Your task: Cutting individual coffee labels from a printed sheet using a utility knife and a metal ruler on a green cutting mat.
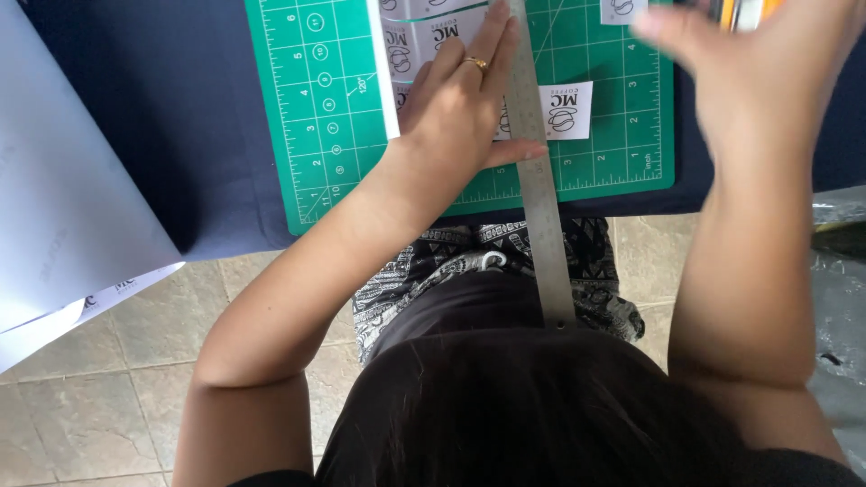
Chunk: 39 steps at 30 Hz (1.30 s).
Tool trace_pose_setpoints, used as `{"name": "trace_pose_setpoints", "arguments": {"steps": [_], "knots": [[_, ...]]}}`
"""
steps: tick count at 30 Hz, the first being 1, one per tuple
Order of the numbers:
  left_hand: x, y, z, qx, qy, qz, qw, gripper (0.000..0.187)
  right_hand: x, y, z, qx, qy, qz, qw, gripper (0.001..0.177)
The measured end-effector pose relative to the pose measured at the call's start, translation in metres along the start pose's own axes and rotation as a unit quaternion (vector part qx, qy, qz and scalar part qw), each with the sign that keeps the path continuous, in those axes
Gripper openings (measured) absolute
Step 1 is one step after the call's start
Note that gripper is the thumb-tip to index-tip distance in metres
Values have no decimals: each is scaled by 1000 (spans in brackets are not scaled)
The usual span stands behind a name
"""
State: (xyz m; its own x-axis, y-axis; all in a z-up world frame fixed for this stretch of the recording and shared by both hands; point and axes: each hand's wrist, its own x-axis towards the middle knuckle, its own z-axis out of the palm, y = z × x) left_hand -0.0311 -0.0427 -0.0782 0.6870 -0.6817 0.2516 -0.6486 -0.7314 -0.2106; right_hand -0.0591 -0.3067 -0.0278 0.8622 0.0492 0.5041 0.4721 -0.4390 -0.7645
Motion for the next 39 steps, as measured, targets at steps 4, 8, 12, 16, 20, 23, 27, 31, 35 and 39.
{"name": "trace_pose_setpoints", "arguments": {"steps": [4, 8, 12, 16, 20, 23, 27, 31, 35, 39], "knots": [[-2, -1, -21, 41, 12, -14, 999, 129, -15, -63, 18, -198, -70, 238, 948, 47], [2, -3, -28, 59, -6, -16, 998, 128, -15, -60, 30, -192, -65, 265, 943, 45], [1, -5, -31, 64, -5, 2, 998, 129, 5, -55, 31, -140, -57, 266, 952, 41], [-2, -10, -40, 79, 28, 0, 996, 124, 11, -48, 27, -140, -93, 206, 964, 38], [-4, -15, -37, -41, 27, -6, 999, 115, 11, -45, 29, -126, -87, 247, 957, 39], [-1, -20, -39, -119, 35, 5, 992, 112, 8, -47, 29, -139, -82, 224, 961, 40], [1, -21, -33, -205, -30, 24, 978, 113, -5, -47, 30, -122, -49, 226, 965, 44], [3, -22, -32, -320, 26, 51, 946, 94, -29, -79, 28, -134, -11, 235, 963, 39], [1, -23, -25, -344, 22, 53, 937, 94, -53, -120, 33, -92, -12, 384, 919, 36], [2, -24, -33, -344, 15, 54, 937, 89, -89, -115, 34, -150, -85, 396, 902, 44]]}}
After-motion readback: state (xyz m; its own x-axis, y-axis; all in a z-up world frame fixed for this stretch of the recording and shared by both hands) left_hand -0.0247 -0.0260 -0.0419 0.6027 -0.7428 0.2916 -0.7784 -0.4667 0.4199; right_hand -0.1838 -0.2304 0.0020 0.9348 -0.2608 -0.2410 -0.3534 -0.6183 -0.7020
